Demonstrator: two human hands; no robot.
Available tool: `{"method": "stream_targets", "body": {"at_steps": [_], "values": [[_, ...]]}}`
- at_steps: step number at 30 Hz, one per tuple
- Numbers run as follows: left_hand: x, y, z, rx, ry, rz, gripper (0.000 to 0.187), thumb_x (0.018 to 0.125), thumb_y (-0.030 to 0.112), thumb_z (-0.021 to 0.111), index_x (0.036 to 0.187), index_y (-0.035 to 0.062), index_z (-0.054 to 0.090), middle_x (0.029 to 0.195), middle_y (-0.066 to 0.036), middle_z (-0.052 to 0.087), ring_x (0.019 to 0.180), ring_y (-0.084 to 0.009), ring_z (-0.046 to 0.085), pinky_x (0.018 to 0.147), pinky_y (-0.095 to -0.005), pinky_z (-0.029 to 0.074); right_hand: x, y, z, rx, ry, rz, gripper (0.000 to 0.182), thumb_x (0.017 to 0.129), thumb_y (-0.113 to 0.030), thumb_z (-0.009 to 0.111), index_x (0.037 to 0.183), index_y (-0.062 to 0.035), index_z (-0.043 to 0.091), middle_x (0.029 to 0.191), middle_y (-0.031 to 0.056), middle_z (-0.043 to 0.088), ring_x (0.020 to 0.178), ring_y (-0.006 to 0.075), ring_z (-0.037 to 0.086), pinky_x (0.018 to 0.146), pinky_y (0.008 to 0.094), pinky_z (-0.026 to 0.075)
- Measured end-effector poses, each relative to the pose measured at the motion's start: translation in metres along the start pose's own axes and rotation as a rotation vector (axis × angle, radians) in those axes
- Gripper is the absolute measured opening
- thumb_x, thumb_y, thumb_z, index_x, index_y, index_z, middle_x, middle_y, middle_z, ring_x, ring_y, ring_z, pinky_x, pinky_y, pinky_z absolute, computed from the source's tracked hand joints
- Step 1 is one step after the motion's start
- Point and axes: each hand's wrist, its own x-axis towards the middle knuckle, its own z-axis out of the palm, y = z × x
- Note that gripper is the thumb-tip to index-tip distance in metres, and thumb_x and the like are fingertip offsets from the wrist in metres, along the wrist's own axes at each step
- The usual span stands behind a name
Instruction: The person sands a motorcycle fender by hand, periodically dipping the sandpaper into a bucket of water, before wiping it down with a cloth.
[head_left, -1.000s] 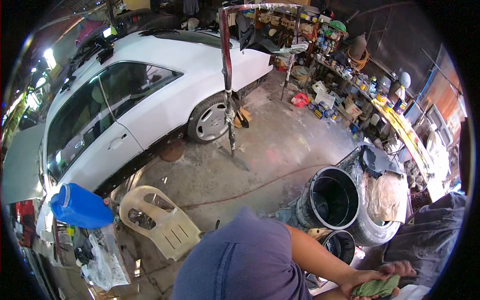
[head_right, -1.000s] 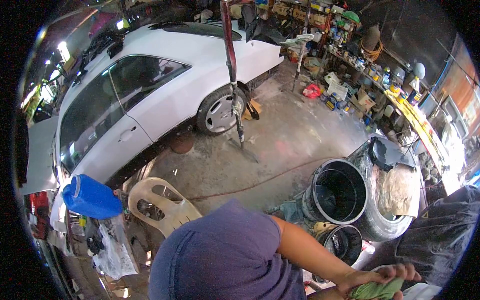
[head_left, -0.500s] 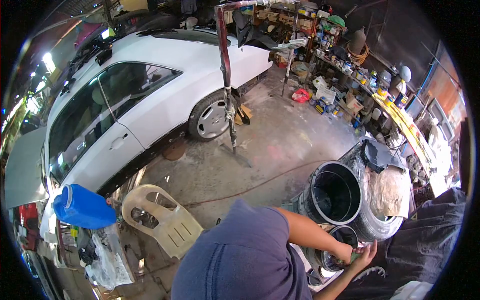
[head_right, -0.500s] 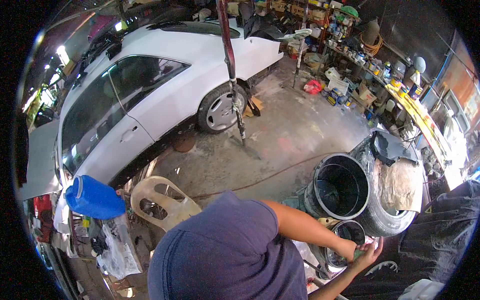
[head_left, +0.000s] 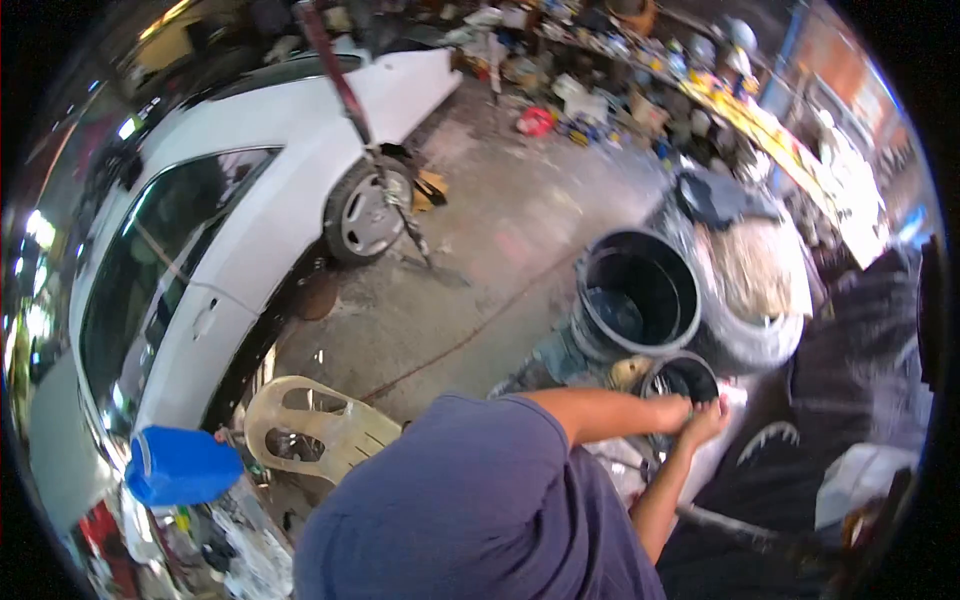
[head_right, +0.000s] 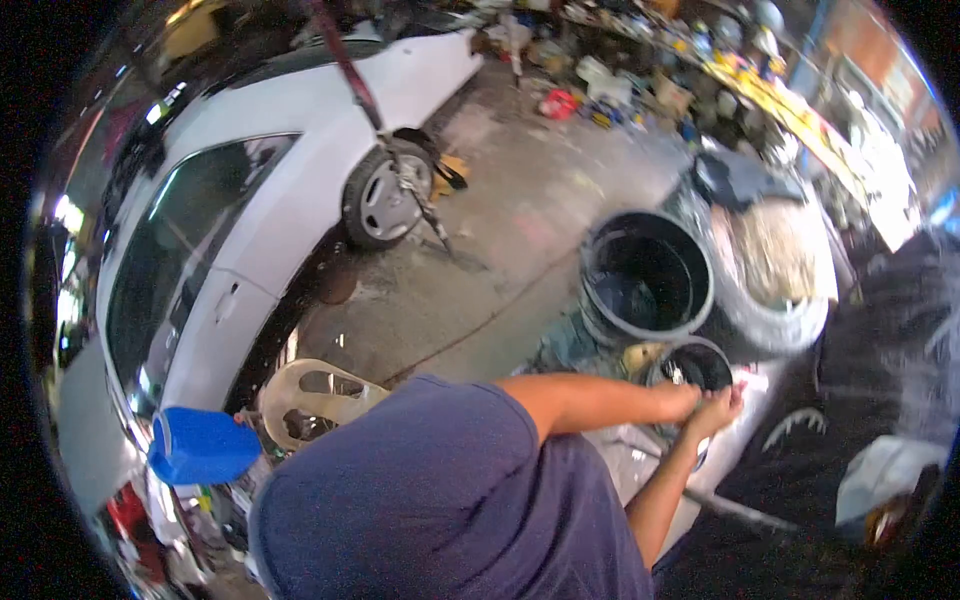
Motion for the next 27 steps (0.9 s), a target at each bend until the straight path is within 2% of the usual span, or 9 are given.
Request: {"method": "stream_targets", "body": {"at_steps": [2, 4, 9, 12, 14, 19, 21, 24, 27], "values": [[0.009, -0.008, 0.016, 0.018, 0.098, 0.012, 0.032, 0.096, 0.027, 0.046, 0.107, 0.0014, 0.063, 0.105, -0.022, 0.071, 0.094, -0.0379, 0.071, 0.079, -0.0499, 0.056, -0.006, -0.009, 0.0, -0.075, 0.027, 0.017, 0.022, 0.095, -0.016, 0.052, 0.111, -0.001, 0.055, 0.082, 0.0046, 0.056, 0.064, 0.0141, 0.052, 0.06, 0.0304, 0.046], [0.009, -0.012, 0.019, 0.107, 0.138, 0.033, 0.029, 0.092, 0.025, 0.054, 0.106, 0.0013, 0.061, 0.098, -0.022, 0.072, 0.09, -0.0388, 0.072, 0.077, -0.0497, 0.056, -0.022, -0.022, 0.012, -0.061, 0.088, 0.011, 0.021, 0.097, -0.016, 0.051, 0.11, 0.0004, 0.054, 0.074, 0.005, 0.056, 0.06, 0.0145, 0.053, 0.06, 0.031, 0.047], [-0.015, -0.003, 0.01, 0.134, 0.233, 0.165, 0.042, 0.085, 0.024, 0.067, 0.114, -0.0015, 0.05, 0.118, -0.025, 0.058, 0.097, -0.0414, 0.067, 0.076, -0.0505, 0.055, -0.04, -0.046, 0.01, -0.038, 0.137, 0.045, 0.034, 0.097, -0.029, 0.064, 0.113, -0.0015, 0.052, 0.088, 0.0086, 0.061, 0.072, 0.0143, 0.059, 0.066, 0.0286, 0.049], [-0.054, 0.006, -0.021, -0.094, 0.219, 0.198, 0.054, 0.082, 0.029, 0.073, 0.119, 0.0003, 0.045, 0.125, -0.023, 0.048, 0.098, -0.0428, 0.064, 0.078, -0.0509, 0.054, -0.069, -0.085, 0.004, 0.008, 0.059, 0.111, 0.037, 0.095, -0.027, 0.067, 0.117, -0.0018, 0.052, 0.095, 0.0092, 0.061, 0.079, 0.015, 0.06, 0.07, 0.0283, 0.05], [-0.083, -0.009, -0.044, -0.11, 0.156, 0.235, 0.057, 0.081, 0.034, 0.075, 0.119, 0.0016, 0.047, 0.125, -0.022, 0.048, 0.101, -0.0425, 0.062, 0.082, -0.0494, 0.053, -0.106, -0.129, 0.005, -0.241, -0.182, 0.14, 0.046, 0.09, -0.022, 0.072, 0.126, -0.0036, 0.051, 0.103, 0.009, 0.06, 0.086, 0.0145, 0.059, 0.075, 0.0275, 0.051], [-0.163, -0.109, -0.103, -0.161, 0.236, 0.367, 0.055, 0.083, 0.035, 0.075, 0.122, 0.0017, 0.056, 0.114, -0.016, 0.053, 0.109, -0.0338, 0.056, 0.092, -0.04, 0.048, -0.181, -0.122, 0.059, -0.156, -0.552, 0.388, 0.049, 0.089, -0.015, 0.072, 0.131, -0.0052, 0.048, 0.104, 0.0086, 0.061, 0.085, 0.0143, 0.061, 0.07, 0.0269, 0.052], [-0.195, -0.167, -0.128, -0.427, 0.151, 0.226, 0.053, 0.086, 0.031, 0.074, 0.126, 0.001, 0.056, 0.116, -0.014, 0.058, 0.112, -0.028, 0.057, 0.095, -0.038, 0.047, -0.214, -0.107, 0.103, -0.093, -0.657, 0.412, 0.053, 0.09, -0.015, 0.071, 0.135, -0.005, 0.046, 0.109, 0.0091, 0.062, 0.095, 0.0154, 0.061, 0.081, 0.0286, 0.051], [-0.243, -0.256, -0.165, -1.105, -0.052, -0.018, 0.05, 0.088, 0.023, 0.072, 0.13, 0.001, 0.054, 0.124, -0.011, 0.058, 0.117, -0.022, 0.055, 0.098, -0.0353, 0.046, -0.258, -0.103, 0.181, -0.095, -0.847, 0.37, 0.058, 0.089, -0.014, 0.071, 0.139, -0.0042, 0.043, 0.113, 0.0099, 0.061, 0.103, 0.0168, 0.059, 0.091, 0.0302, 0.049], [-0.294, -0.305, -0.208, -1.338, -0.071, -0.15, 0.045, 0.088, 0.008, 0.068, 0.129, -0.0011, 0.053, 0.118, -0.009, 0.059, 0.111, -0.0193, 0.059, 0.1, -0.0316, 0.045, -0.291, -0.106, 0.246, -0.205, -1.043, 0.27, 0.059, 0.087, -0.01, 0.069, 0.139, -0.0041, 0.043, 0.118, 0.0096, 0.059, 0.107, 0.0163, 0.057, 0.095, 0.0296, 0.046]]}}
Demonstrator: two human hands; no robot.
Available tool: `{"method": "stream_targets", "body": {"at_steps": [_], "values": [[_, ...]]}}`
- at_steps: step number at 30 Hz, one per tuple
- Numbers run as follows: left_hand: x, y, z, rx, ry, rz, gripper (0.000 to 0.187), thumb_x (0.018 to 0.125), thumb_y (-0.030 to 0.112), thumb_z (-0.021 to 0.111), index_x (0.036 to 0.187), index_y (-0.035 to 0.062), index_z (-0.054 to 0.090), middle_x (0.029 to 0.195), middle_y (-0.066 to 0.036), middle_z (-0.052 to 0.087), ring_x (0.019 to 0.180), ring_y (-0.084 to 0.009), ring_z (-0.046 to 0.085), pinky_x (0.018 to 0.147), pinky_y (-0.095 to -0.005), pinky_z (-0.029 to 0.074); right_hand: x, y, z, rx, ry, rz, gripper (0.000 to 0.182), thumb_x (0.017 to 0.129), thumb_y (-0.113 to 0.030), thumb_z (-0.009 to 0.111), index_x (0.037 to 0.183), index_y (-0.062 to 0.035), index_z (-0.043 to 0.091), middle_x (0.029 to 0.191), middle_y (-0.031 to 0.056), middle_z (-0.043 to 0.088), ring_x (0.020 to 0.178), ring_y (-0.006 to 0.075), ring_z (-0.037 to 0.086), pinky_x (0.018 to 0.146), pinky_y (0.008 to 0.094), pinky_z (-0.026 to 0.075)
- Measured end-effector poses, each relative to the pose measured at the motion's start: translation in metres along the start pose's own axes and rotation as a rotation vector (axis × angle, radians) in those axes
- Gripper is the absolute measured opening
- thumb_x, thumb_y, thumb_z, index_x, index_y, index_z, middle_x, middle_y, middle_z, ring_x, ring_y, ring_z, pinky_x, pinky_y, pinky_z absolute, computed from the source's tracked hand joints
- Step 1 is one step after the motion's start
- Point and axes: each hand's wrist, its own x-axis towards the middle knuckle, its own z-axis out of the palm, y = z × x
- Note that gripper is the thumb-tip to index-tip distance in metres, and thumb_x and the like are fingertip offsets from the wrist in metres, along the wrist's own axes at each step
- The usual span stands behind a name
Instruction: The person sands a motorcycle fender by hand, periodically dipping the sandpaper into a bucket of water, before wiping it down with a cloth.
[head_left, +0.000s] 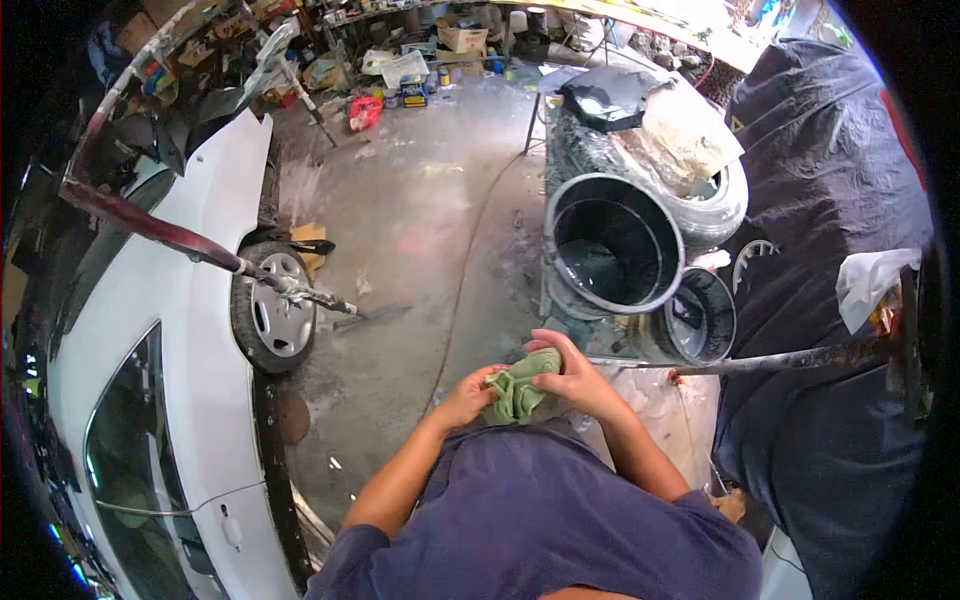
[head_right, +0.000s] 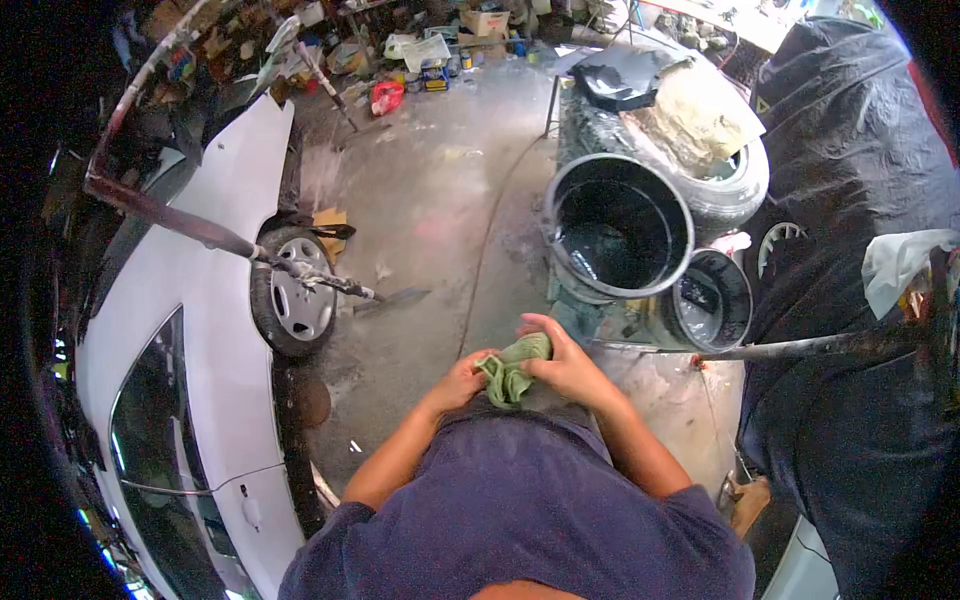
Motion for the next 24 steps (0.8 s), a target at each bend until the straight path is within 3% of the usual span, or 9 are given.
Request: {"method": "stream_targets", "body": {"at_steps": [3, 5, 10, 13, 15, 16, 19, 22, 24], "values": [[-0.029, 0.015, -0.046, 0.693, 0.087, 0.303, 0.042, 0.089, 0.005, 0.064, 0.129, -0.0005, 0.053, 0.113, -0.006, 0.061, 0.108, -0.016, 0.059, 0.099, -0.0314, 0.046, 0.037, -0.009, 0.048, -0.122, -0.026, 0.029, 0.063, 0.083, -0.008, 0.073, 0.138, -0.0047, 0.043, 0.117, 0.007, 0.056, 0.107, 0.0151, 0.056, 0.094, 0.0286, 0.045], [-0.043, 0.022, -0.067, 0.431, 0.19, -0.059, 0.043, 0.086, -0.001, 0.061, 0.128, -0.0012, 0.053, 0.11, -0.006, 0.063, 0.106, -0.0171, 0.06, 0.095, -0.031, 0.047, 0.06, -0.023, 0.078, -0.003, 0.002, 0.086, 0.066, 0.081, -0.007, 0.075, 0.139, -0.0047, 0.042, 0.115, 0.0056, 0.056, 0.107, 0.0147, 0.054, 0.094, 0.0286, 0.045], [-0.064, 0.038, -0.105, 0.112, 0.392, 0.021, 0.034, 0.09, 0.006, 0.05, 0.122, -0.0009, 0.056, 0.112, -0.008, 0.064, 0.104, -0.0166, 0.059, 0.095, -0.029, 0.045, 0.104, -0.023, 0.121, 0.055, -0.184, 0.056, 0.071, 0.08, -0.003, 0.073, 0.142, -0.0046, 0.039, 0.114, 0.0034, 0.056, 0.104, 0.014, 0.056, 0.093, 0.0275, 0.044], [-0.068, 0.044, -0.143, 0.102, 0.458, 0.188, 0.034, 0.094, 0.011, 0.041, 0.123, 0.0014, 0.056, 0.116, -0.007, 0.061, 0.106, -0.0178, 0.058, 0.095, -0.0295, 0.044, 0.126, -0.026, 0.123, 0.147, -0.3, 0.216, 0.062, 0.083, -0.002, 0.068, 0.14, -0.0036, 0.043, 0.115, 0.0036, 0.059, 0.105, 0.0148, 0.056, 0.093, 0.0281, 0.045], [-0.071, 0.059, -0.173, 0.198, 0.493, 0.244, 0.035, 0.093, 0.011, 0.039, 0.122, 0.0016, 0.057, 0.117, -0.008, 0.061, 0.106, -0.0183, 0.058, 0.094, -0.0296, 0.044, 0.162, 0.022, 0.106, 0.048, -0.461, 0.2, 0.058, 0.082, -0.001, 0.065, 0.137, -0.0047, 0.047, 0.113, 0.0043, 0.061, 0.104, 0.0169, 0.058, 0.089, 0.03, 0.047], [-0.071, 0.068, -0.183, 0.246, 0.507, 0.271, 0.036, 0.093, 0.011, 0.038, 0.122, 0.0018, 0.057, 0.117, -0.008, 0.062, 0.106, -0.0186, 0.058, 0.094, -0.0296, 0.045, 0.18, 0.046, 0.096, -0.003, -0.537, 0.192, 0.056, 0.082, 0.0, 0.064, 0.135, -0.0053, 0.049, 0.112, 0.0047, 0.062, 0.103, 0.018, 0.059, 0.087, 0.031, 0.049], [-0.046, 0.121, -0.18, 0.124, 0.681, 0.426, 0.034, 0.096, 0.022, 0.046, 0.117, -0.0014, 0.06, 0.109, -0.01, 0.065, 0.103, -0.0192, 0.06, 0.094, -0.0321, 0.045, 0.202, 0.079, 0.082, -0.969, -0.235, 0.227, 0.052, 0.079, -0.001, 0.063, 0.13, -0.0035, 0.053, 0.118, 0.0103, 0.063, 0.109, 0.0242, 0.062, 0.091, 0.0356, 0.05], [-0.001, 0.148, -0.208, 0.749, 0.661, 0.304, 0.035, 0.099, 0.026, 0.048, 0.117, -0.0013, 0.062, 0.108, -0.016, 0.069, 0.101, -0.0251, 0.065, 0.089, -0.0357, 0.048, 0.233, 0.07, 0.087, -0.292, -0.109, 0.211, 0.052, 0.081, -0.002, 0.064, 0.132, -0.0019, 0.053, 0.121, 0.0147, 0.063, 0.117, 0.0295, 0.059, 0.103, 0.037, 0.045], [0.034, 0.176, -0.206, 0.887, 0.551, 0.219, 0.035, 0.098, 0.027, 0.052, 0.118, -0.0008, 0.062, 0.107, -0.02, 0.069, 0.1, -0.029, 0.067, 0.086, -0.0378, 0.05, 0.259, 0.019, 0.101, -0.453, -0.22, -0.081, 0.053, 0.08, -0.002, 0.065, 0.131, -0.0014, 0.053, 0.122, 0.016, 0.063, 0.117, 0.0316, 0.059, 0.104, 0.0371, 0.044]]}}
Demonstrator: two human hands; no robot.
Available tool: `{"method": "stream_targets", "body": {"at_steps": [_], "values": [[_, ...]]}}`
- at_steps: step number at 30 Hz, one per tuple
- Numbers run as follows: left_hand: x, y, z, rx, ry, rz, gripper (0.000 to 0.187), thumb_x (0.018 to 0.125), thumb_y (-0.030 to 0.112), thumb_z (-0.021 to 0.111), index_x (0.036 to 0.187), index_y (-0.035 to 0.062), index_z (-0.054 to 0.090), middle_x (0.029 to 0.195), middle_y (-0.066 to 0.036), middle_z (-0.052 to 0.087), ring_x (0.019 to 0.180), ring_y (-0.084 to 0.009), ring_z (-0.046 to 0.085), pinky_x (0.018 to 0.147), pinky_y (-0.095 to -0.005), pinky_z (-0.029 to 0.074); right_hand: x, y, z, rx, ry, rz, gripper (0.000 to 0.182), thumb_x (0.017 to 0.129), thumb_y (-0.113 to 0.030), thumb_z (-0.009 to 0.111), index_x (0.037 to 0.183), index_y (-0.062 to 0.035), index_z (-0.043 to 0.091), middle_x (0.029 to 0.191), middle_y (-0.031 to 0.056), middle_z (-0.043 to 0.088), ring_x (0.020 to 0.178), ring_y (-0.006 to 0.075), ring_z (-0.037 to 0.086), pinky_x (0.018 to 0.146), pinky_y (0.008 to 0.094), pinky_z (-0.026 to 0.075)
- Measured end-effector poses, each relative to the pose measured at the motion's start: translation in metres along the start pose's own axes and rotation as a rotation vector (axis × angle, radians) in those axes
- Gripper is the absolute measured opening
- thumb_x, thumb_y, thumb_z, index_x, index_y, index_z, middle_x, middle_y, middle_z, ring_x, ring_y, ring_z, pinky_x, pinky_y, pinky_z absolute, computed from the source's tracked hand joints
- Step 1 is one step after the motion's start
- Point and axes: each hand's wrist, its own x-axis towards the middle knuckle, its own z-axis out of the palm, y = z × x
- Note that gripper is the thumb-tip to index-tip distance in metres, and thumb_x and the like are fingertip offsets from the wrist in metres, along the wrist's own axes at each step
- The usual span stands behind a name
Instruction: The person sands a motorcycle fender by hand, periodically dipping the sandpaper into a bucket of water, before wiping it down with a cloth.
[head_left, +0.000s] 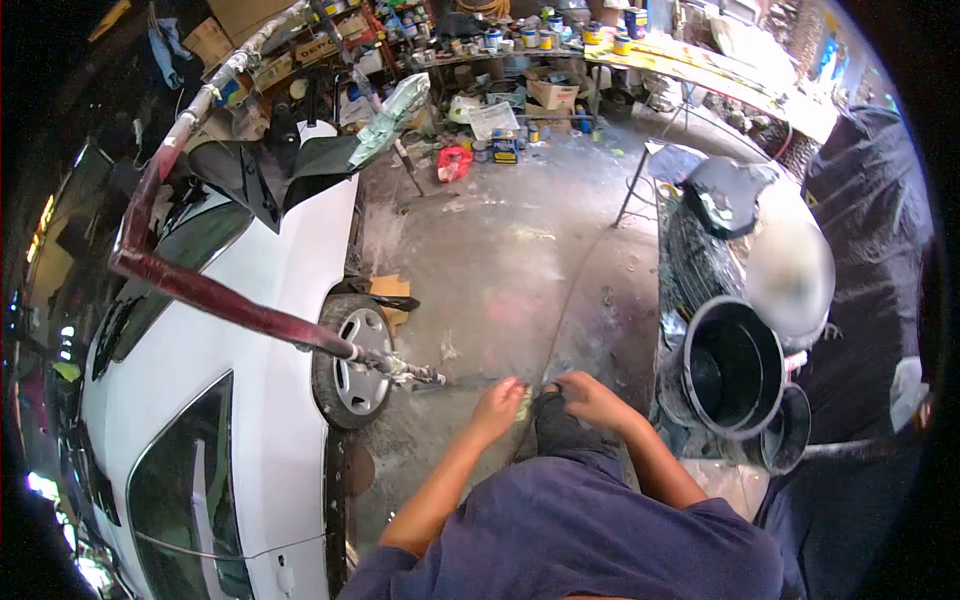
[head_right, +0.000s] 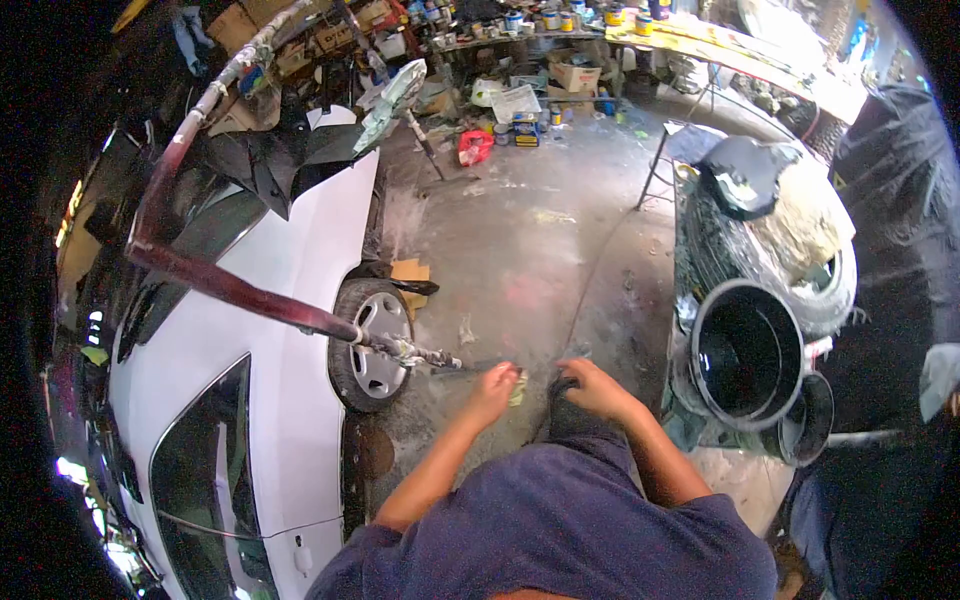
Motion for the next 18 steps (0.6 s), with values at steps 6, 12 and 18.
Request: {"method": "stream_targets", "body": {"at_steps": [6, 12, 18], "values": [[0.118, 0.08, -0.014, 0.078, -0.177, 0.163, 0.039, 0.09, 0.031, 0.067, 0.114, 0.0007, 0.064, 0.101, -0.021, 0.07, 0.094, -0.0328, 0.069, 0.08, -0.0392, 0.052, 0.128, 0.002, -0.039, -0.059, -0.183, -0.134, 0.059, 0.079, -0.011, 0.073, 0.134, -0.0027, 0.052, 0.127, 0.0208, 0.058, 0.119, 0.035, 0.056, 0.1, 0.0414, 0.045], [0.227, 0.07, -0.038, 0.173, -0.326, -0.293, 0.043, 0.092, 0.029, 0.067, 0.127, 0.0056, 0.056, 0.1, -0.018, 0.069, 0.092, -0.0331, 0.067, 0.08, -0.0424, 0.052, 0.223, 0.04, -0.101, -0.212, -0.312, 0.176, 0.037, 0.09, -0.016, 0.061, 0.125, -0.002, 0.057, 0.117, 0.0251, 0.063, 0.111, 0.0398, 0.061, 0.093, 0.0442, 0.048], [0.275, -0.031, 0.0, 0.298, -0.276, -0.303, 0.033, 0.102, 0.027, 0.048, 0.128, 0.0083, 0.056, 0.109, -0.026, 0.066, 0.101, -0.0435, 0.063, 0.085, -0.0501, 0.049, 0.299, 0.165, -0.051, -0.157, -0.145, 0.099, 0.035, 0.092, -0.009, 0.05, 0.126, -0.0016, 0.059, 0.126, 0.0249, 0.06, 0.122, 0.0398, 0.055, 0.104, 0.0441, 0.043]]}}
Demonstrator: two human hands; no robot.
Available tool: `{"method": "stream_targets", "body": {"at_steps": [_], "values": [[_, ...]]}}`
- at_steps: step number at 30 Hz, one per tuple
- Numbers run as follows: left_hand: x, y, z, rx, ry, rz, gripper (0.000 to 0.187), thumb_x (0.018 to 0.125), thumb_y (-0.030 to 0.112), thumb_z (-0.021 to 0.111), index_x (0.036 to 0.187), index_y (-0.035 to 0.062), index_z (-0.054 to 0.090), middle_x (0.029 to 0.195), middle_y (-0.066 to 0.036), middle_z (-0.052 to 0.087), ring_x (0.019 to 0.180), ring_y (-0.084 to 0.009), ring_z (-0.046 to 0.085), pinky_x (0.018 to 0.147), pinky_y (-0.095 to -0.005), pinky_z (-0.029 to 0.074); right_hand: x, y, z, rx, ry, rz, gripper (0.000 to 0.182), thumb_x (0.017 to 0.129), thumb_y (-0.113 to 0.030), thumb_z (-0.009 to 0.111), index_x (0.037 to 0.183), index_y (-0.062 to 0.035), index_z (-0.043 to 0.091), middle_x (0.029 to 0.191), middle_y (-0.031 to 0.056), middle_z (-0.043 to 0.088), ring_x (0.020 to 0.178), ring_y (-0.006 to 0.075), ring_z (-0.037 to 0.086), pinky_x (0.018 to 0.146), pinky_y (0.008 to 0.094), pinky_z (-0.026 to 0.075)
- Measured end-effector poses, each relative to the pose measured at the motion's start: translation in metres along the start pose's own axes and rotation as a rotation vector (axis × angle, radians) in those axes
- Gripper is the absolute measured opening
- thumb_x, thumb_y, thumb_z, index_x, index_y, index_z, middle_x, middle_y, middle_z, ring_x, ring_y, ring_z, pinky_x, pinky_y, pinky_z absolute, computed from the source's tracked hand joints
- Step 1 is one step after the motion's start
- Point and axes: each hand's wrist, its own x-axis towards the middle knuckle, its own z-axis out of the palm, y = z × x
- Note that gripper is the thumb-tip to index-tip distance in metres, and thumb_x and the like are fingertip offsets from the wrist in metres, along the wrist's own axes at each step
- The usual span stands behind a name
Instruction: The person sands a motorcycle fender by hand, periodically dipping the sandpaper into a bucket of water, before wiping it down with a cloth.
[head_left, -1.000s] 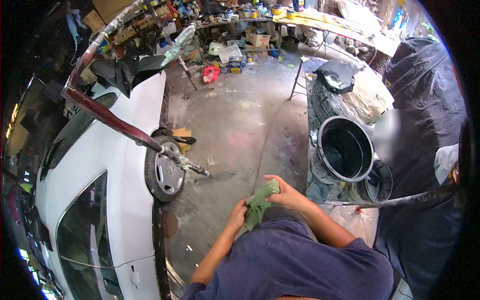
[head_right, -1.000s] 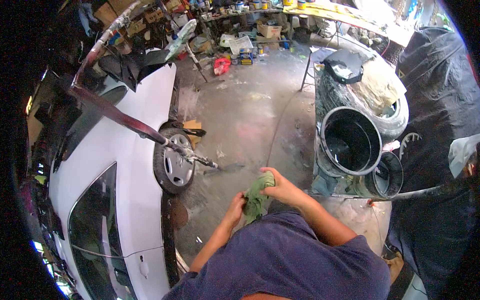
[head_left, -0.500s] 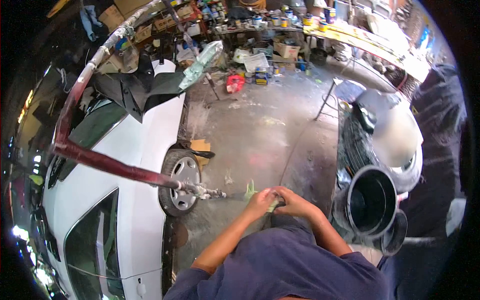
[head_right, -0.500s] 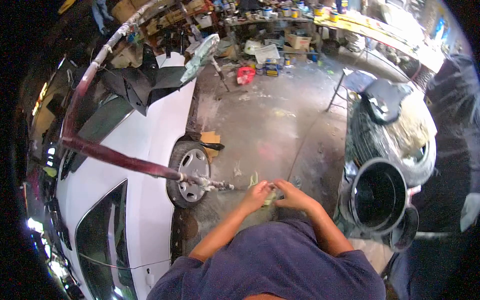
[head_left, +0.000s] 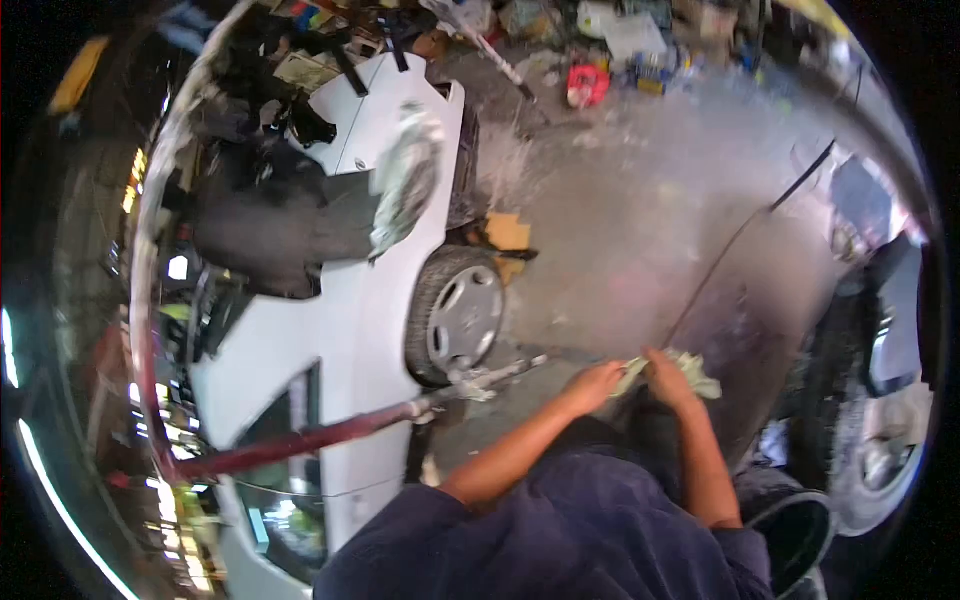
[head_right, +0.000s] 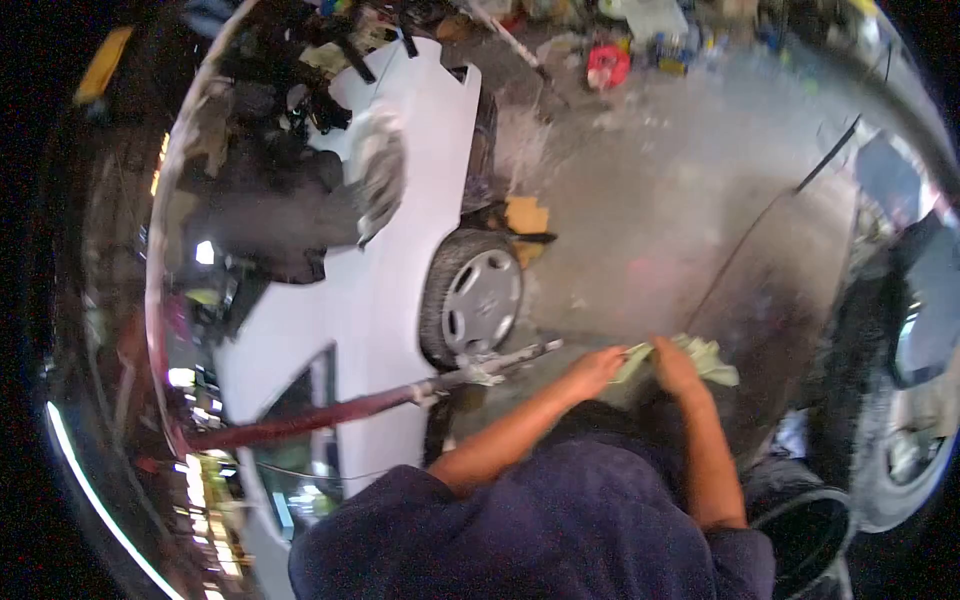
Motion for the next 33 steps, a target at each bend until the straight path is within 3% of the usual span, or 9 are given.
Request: {"method": "stream_targets", "body": {"at_steps": [3, 7, 11, 15, 20, 23, 28, 31, 33], "values": [[0.019, -0.032, 0.03, -0.033, -0.087, -0.231, 0.038, 0.101, 0.027, 0.049, 0.135, 0.01, 0.052, 0.111, -0.027, 0.065, 0.101, -0.0426, 0.064, 0.087, -0.047, 0.05, 0.022, 0.044, 0.056, 0.114, 0.008, 0.008, 0.039, 0.091, -0.001, 0.046, 0.128, -0.0024, 0.058, 0.133, 0.024, 0.057, 0.124, 0.04, 0.053, 0.106, 0.0432, 0.041], [0.015, -0.123, 0.115, -0.476, 0.135, -0.384, 0.049, 0.1, 0.021, 0.05, 0.143, 0.0004, 0.039, 0.134, -0.022, 0.055, 0.121, -0.0303, 0.056, 0.1, -0.0387, 0.043, 0.016, 0.04, 0.116, 0.22, 0.181, 0.271, 0.051, 0.088, 0.007, 0.044, 0.135, -0.0072, 0.057, 0.151, 0.0261, 0.037, 0.137, 0.0416, 0.04, 0.114, 0.0427, 0.032], [-0.009, -0.177, 0.155, -0.829, -0.169, -0.689, 0.051, 0.1, 0.023, 0.049, 0.143, -0.0004, 0.038, 0.129, -0.013, 0.053, 0.116, -0.0204, 0.052, 0.099, -0.0321, 0.042, -0.01, 0.068, 0.198, 0.435, 0.174, 0.42, 0.057, 0.095, 0.004, 0.04, 0.147, -0.016, 0.047, 0.159, 0.0226, 0.025, 0.146, 0.04, 0.028, 0.118, 0.044, 0.026], [-0.047, -0.214, 0.198, -1.085, -0.158, -0.822, 0.054, 0.104, 0.041, 0.045, 0.145, 0.0065, 0.038, 0.13, -0.007, 0.055, 0.116, -0.0198, 0.054, 0.094, -0.0349, 0.047, -0.02, 0.106, 0.261, 0.609, -0.055, 0.428, 0.048, 0.1, -0.001, 0.032, 0.144, -0.0125, 0.051, 0.153, 0.0215, 0.037, 0.146, 0.0367, 0.03, 0.118, 0.0409, 0.025], [-0.045, -0.222, 0.199, -1.033, -0.148, -0.912, 0.053, 0.102, 0.043, 0.045, 0.144, 0.0104, 0.041, 0.12, -0.003, 0.057, 0.102, -0.0149, 0.054, 0.078, -0.0317, 0.047, -0.011, 0.116, 0.294, 0.742, -0.123, 0.525, 0.046, 0.098, 0.0, 0.033, 0.138, -0.0055, 0.054, 0.144, 0.019, 0.049, 0.139, 0.0354, 0.041, 0.115, 0.0416, 0.03], [-0.052, -0.233, 0.226, -1.271, -0.089, -0.9, 0.051, 0.102, 0.04, 0.046, 0.144, 0.0106, 0.04, 0.12, -0.002, 0.057, 0.101, -0.0153, 0.055, 0.08, -0.0316, 0.047, 0.002, 0.115, 0.276, 0.791, -0.145, 0.569, 0.045, 0.098, 0.0, 0.034, 0.137, -0.0043, 0.056, 0.14, 0.0191, 0.052, 0.134, 0.0327, 0.046, 0.112, 0.0403, 0.034], [-0.022, -0.201, 0.179, -1.069, -0.197, -1.023, 0.039, 0.102, 0.025, 0.04, 0.134, 0.0042, 0.046, 0.117, -0.009, 0.059, 0.099, -0.0189, 0.057, 0.086, -0.0362, 0.048, -0.012, 0.137, 0.29, 0.784, -0.218, 0.729, 0.039, 0.103, -0.01, 0.04, 0.139, -0.0055, 0.054, 0.14, 0.0177, 0.054, 0.129, 0.0297, 0.052, 0.108, 0.0391, 0.039], [-0.034, -0.216, 0.21, -1.155, -0.184, -0.798, 0.038, 0.103, 0.024, 0.038, 0.133, 0.0021, 0.046, 0.115, -0.01, 0.059, 0.1, -0.0192, 0.057, 0.088, -0.0364, 0.048, -0.019, 0.15, 0.297, 0.874, -0.143, 0.855, 0.043, 0.103, -0.012, 0.046, 0.145, -0.0073, 0.047, 0.14, 0.0187, 0.053, 0.126, 0.0295, 0.055, 0.106, 0.0389, 0.041], [-0.032, -0.213, 0.208, -1.142, -0.203, -0.864, 0.037, 0.104, 0.023, 0.037, 0.132, 0.0014, 0.047, 0.117, -0.01, 0.06, 0.102, -0.0198, 0.057, 0.09, -0.0361, 0.048, -0.014, 0.146, 0.294, 0.926, -0.058, 0.917, 0.045, 0.101, -0.011, 0.05, 0.145, -0.0053, 0.042, 0.138, 0.0205, 0.055, 0.12, 0.0285, 0.058, 0.1, 0.0377, 0.044]]}}
